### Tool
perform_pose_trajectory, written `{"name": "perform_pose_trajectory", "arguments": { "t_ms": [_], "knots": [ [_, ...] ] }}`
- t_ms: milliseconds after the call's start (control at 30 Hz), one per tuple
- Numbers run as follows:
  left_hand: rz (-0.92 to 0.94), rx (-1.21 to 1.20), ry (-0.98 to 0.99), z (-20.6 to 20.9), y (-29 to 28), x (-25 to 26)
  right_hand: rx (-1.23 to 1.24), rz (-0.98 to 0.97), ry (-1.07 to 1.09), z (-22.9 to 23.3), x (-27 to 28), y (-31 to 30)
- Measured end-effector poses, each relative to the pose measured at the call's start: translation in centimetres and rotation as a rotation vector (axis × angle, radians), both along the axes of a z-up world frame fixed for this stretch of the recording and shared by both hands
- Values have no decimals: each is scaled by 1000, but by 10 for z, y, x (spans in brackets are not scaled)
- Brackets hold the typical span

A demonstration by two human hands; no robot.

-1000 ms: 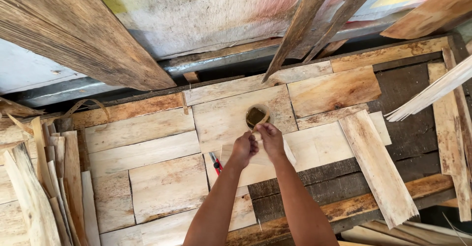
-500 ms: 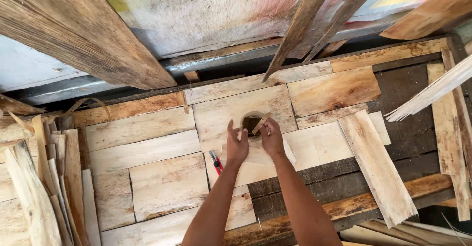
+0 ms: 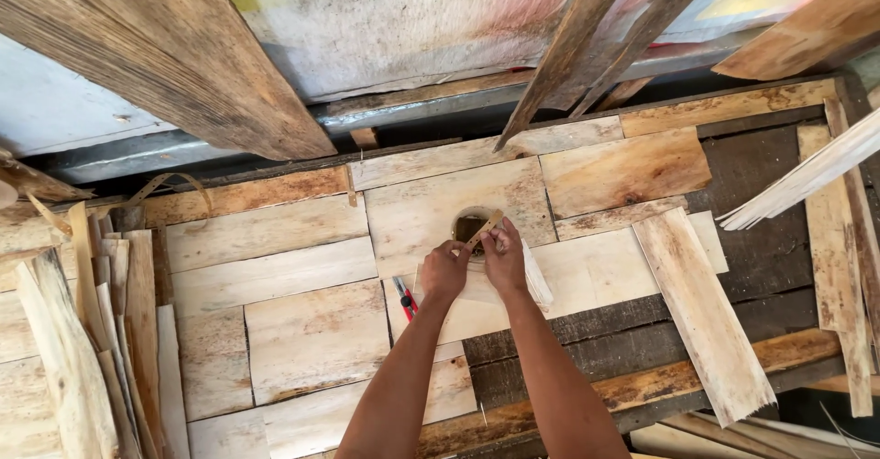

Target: Measure and cut thin wood strips using a utility knife on a wooden workbench.

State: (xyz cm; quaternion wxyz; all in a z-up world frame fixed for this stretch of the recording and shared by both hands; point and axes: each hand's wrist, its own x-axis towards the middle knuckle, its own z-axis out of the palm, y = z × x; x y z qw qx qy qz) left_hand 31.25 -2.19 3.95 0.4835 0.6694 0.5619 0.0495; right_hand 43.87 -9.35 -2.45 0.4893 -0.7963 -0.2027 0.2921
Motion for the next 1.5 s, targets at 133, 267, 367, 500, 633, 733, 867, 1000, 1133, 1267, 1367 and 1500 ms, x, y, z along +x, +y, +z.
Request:
{"name": "perform_pose_trajectory", "arguments": {
  "t_ms": [133,267,367,500,633,733,867,1000,1133,1267,1367,1500],
  "knots": [
    [8,-6,46,-3,3,6,-39,41,-46,21,-4,0],
    [23,-21,121,11,9,12,-22,-74,-249,17,-6,0],
    [-22,-12,194,17,18,19,-57,-146,-152,19,-7,6],
    [-204,-11,348,17,28,28,-220,-88,-48,43,-6,23],
    [-240,9,378,7,30,34,-333,-12,-94,36,0,30],
    [-274,34,403,3,32,36,-459,9,-186,31,2,34],
    [-312,28,419,3,32,38,-569,31,-171,37,1,35],
    [-335,37,422,-6,36,41,-668,35,-107,46,2,43],
    [-343,68,429,-6,38,41,-655,25,-101,50,1,44],
    [-352,32,443,-1,40,40,-633,-3,-125,51,-2,45],
    [-349,39,440,-6,40,40,-617,-8,-130,52,-2,45],
    [-354,55,449,-12,41,39,-633,-7,-159,51,-4,46]
  ]
}}
